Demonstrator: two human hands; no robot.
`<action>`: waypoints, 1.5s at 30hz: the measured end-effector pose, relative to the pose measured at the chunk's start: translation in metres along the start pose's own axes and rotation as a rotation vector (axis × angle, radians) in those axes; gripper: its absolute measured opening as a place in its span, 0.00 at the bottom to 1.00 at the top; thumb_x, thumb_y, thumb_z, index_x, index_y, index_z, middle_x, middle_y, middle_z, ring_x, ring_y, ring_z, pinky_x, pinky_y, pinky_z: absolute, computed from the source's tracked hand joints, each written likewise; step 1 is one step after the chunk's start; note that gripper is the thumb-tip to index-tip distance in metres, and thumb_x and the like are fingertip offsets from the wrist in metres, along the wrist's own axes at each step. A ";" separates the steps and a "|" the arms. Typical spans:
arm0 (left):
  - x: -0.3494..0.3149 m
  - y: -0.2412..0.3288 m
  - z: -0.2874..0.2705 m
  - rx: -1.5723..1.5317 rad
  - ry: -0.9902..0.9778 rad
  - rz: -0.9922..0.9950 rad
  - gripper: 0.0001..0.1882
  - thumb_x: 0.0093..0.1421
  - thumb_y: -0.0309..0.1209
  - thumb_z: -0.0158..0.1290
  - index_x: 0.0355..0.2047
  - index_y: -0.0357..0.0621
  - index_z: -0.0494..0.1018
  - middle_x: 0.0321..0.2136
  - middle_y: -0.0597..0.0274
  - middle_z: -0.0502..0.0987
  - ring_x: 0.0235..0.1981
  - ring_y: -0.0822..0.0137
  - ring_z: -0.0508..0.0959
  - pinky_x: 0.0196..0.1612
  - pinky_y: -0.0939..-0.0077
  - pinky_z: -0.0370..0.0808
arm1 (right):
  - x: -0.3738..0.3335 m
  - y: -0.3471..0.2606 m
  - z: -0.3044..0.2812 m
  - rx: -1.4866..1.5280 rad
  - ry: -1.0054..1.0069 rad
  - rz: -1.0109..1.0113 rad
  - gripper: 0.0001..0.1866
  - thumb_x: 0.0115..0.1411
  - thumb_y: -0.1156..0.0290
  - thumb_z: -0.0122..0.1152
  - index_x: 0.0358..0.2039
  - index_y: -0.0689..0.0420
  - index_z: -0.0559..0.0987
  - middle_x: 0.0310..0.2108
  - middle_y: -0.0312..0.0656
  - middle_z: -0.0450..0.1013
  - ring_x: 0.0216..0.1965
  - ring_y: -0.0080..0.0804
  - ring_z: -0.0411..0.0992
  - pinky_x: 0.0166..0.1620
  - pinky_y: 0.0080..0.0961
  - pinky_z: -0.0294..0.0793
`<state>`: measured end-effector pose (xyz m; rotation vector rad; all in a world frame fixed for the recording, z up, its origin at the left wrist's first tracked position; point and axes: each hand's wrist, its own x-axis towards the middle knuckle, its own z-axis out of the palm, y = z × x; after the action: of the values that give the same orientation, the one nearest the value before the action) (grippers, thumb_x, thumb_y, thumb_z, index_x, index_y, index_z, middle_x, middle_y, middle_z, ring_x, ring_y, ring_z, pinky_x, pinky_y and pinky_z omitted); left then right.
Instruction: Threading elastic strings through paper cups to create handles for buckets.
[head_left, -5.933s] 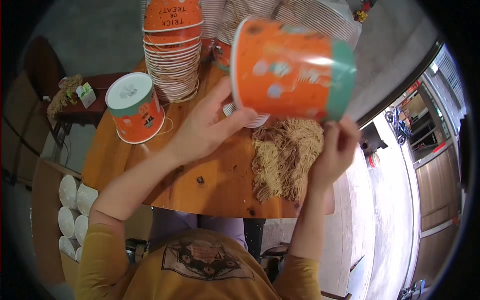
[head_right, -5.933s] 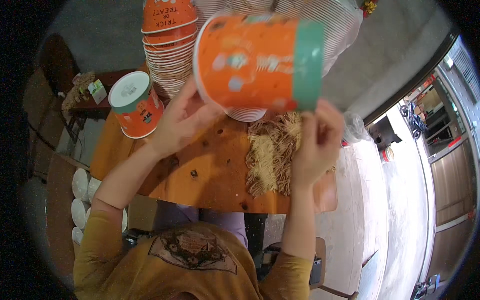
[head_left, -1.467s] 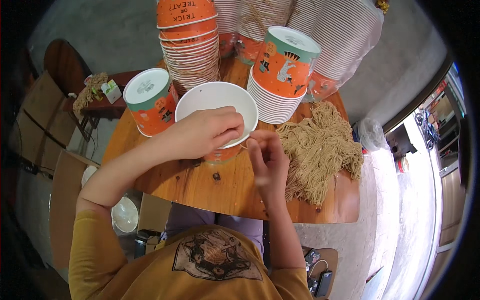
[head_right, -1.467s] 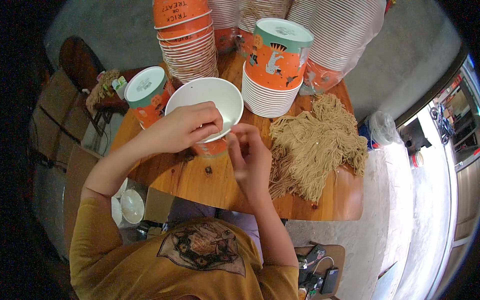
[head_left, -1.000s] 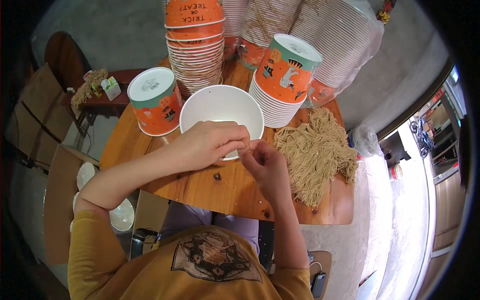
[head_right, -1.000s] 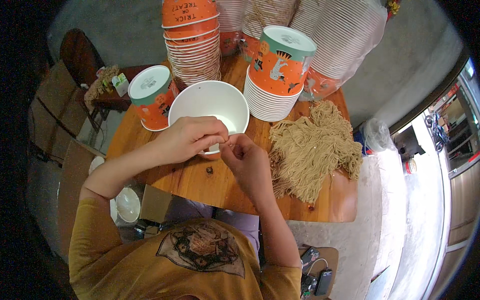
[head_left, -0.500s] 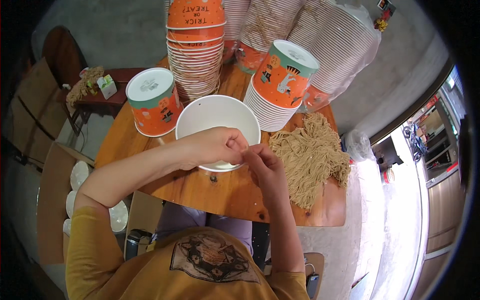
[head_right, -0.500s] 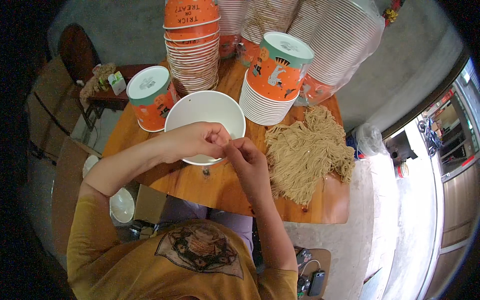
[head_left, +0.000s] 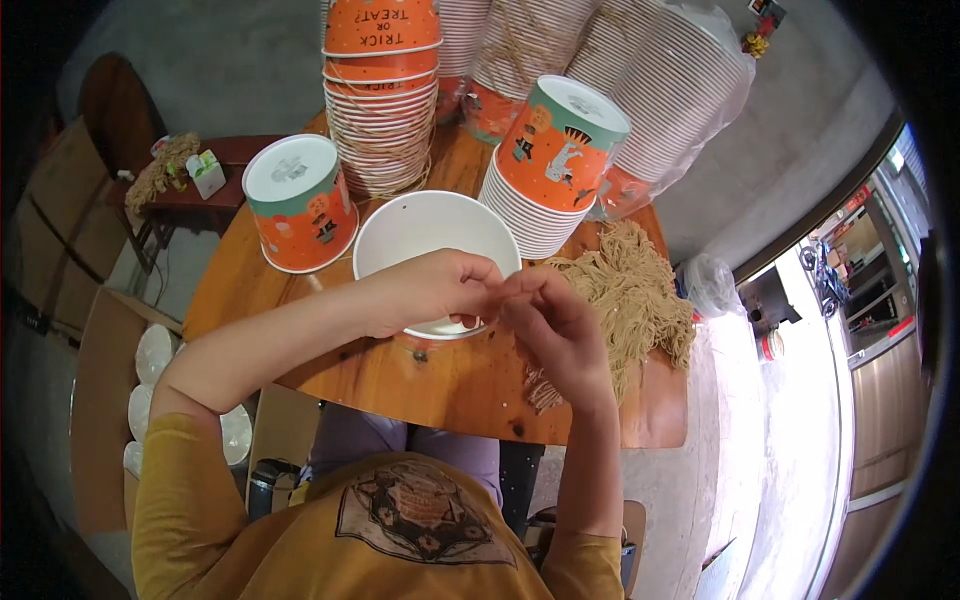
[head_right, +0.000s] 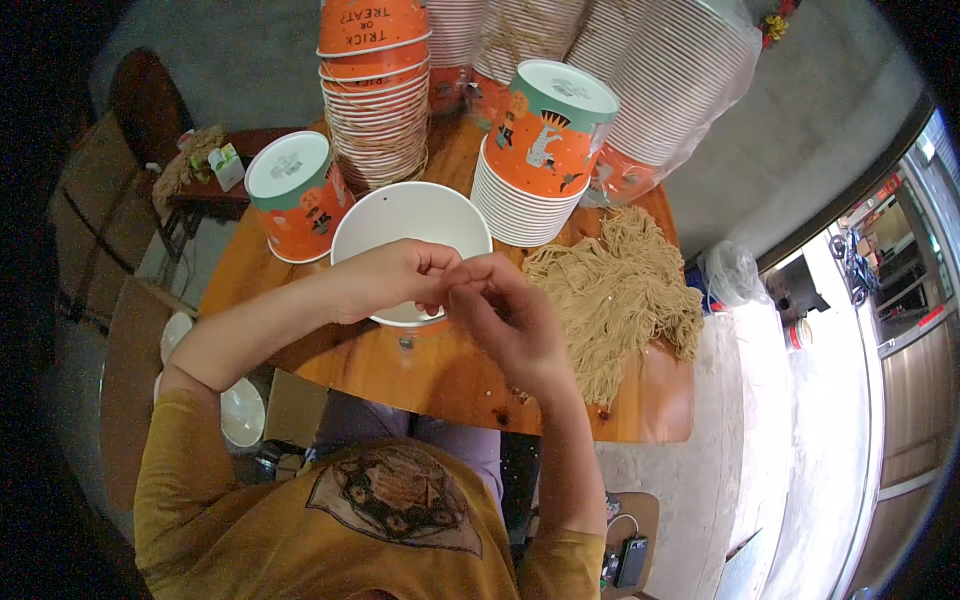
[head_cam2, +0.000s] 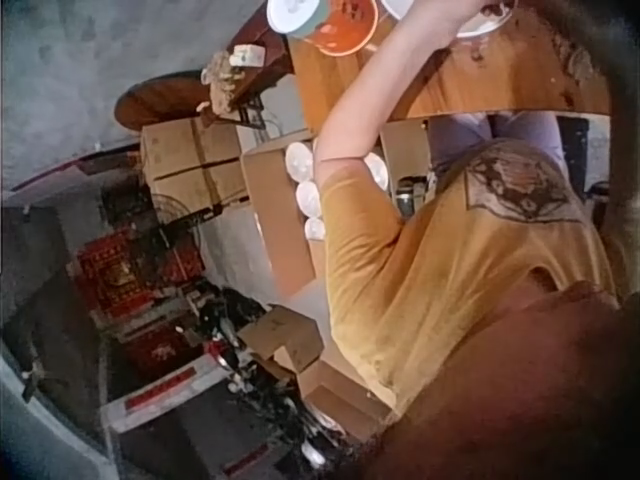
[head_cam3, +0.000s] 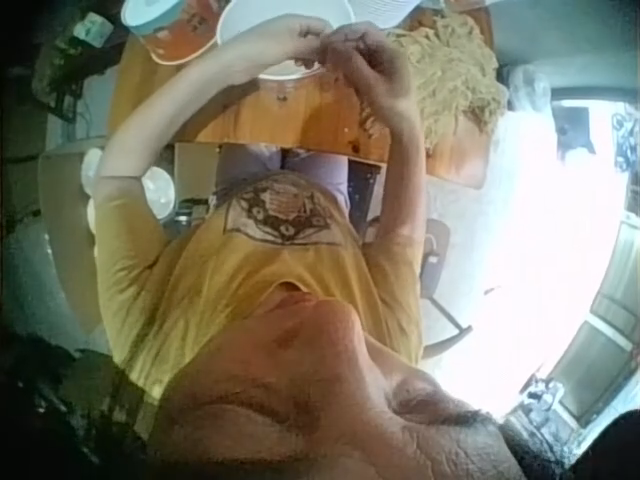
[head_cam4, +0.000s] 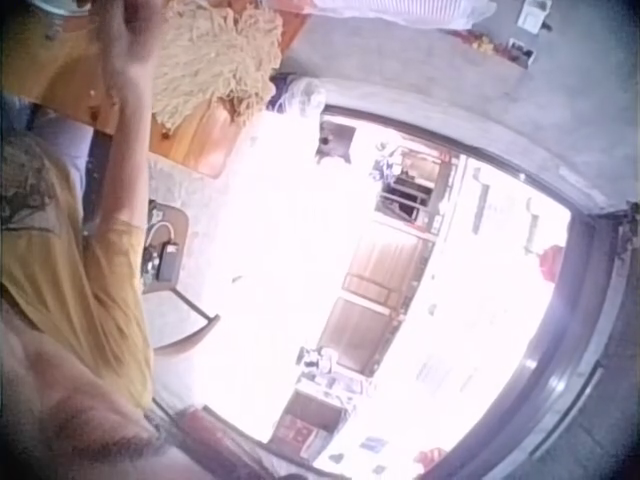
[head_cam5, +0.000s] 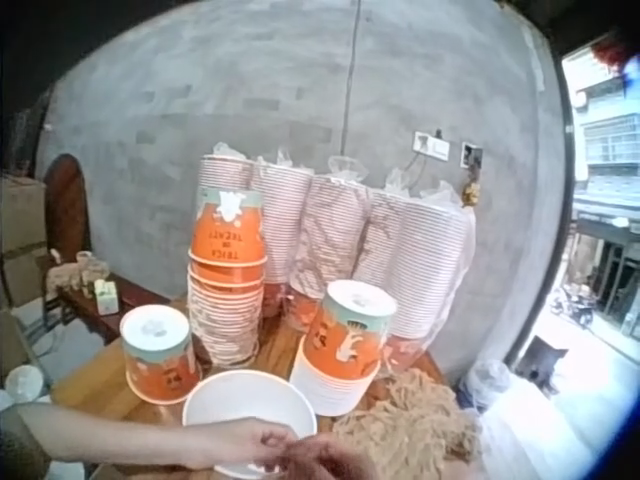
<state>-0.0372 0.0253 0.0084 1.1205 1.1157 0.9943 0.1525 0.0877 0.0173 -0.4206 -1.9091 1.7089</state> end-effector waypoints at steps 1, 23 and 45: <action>-0.001 0.002 0.001 0.069 -0.019 -0.008 0.07 0.63 0.29 0.50 0.37 0.40 0.75 0.33 0.68 0.77 0.33 0.79 0.73 0.37 0.85 0.69 | 0.004 -0.001 -0.003 -0.006 -0.003 0.066 0.07 0.66 0.75 0.52 0.44 0.58 0.74 0.35 0.36 0.77 0.27 0.12 0.69 0.27 0.11 0.65; 0.007 -0.004 -0.010 -0.069 -0.100 -0.106 0.08 0.65 0.31 0.52 0.37 0.38 0.75 0.33 0.69 0.76 0.28 0.83 0.69 0.31 0.88 0.67 | -0.018 0.045 0.029 -0.746 0.532 -0.388 0.08 0.54 0.80 0.66 0.31 0.59 0.75 0.26 0.38 0.71 0.19 0.25 0.68 0.22 0.21 0.69; 0.005 0.000 -0.025 -0.235 -0.132 -0.200 0.10 0.60 0.20 0.52 0.43 0.37 0.70 0.38 0.62 0.75 0.38 0.74 0.76 0.44 0.81 0.75 | -0.020 0.052 0.021 0.167 0.445 -0.042 0.06 0.67 0.73 0.54 0.40 0.58 0.78 0.23 0.28 0.70 0.24 0.14 0.64 0.26 0.12 0.64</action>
<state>-0.0612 0.0341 0.0055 0.8547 0.9567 0.8569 0.1501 0.0665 -0.0382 -0.6302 -1.4373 1.5731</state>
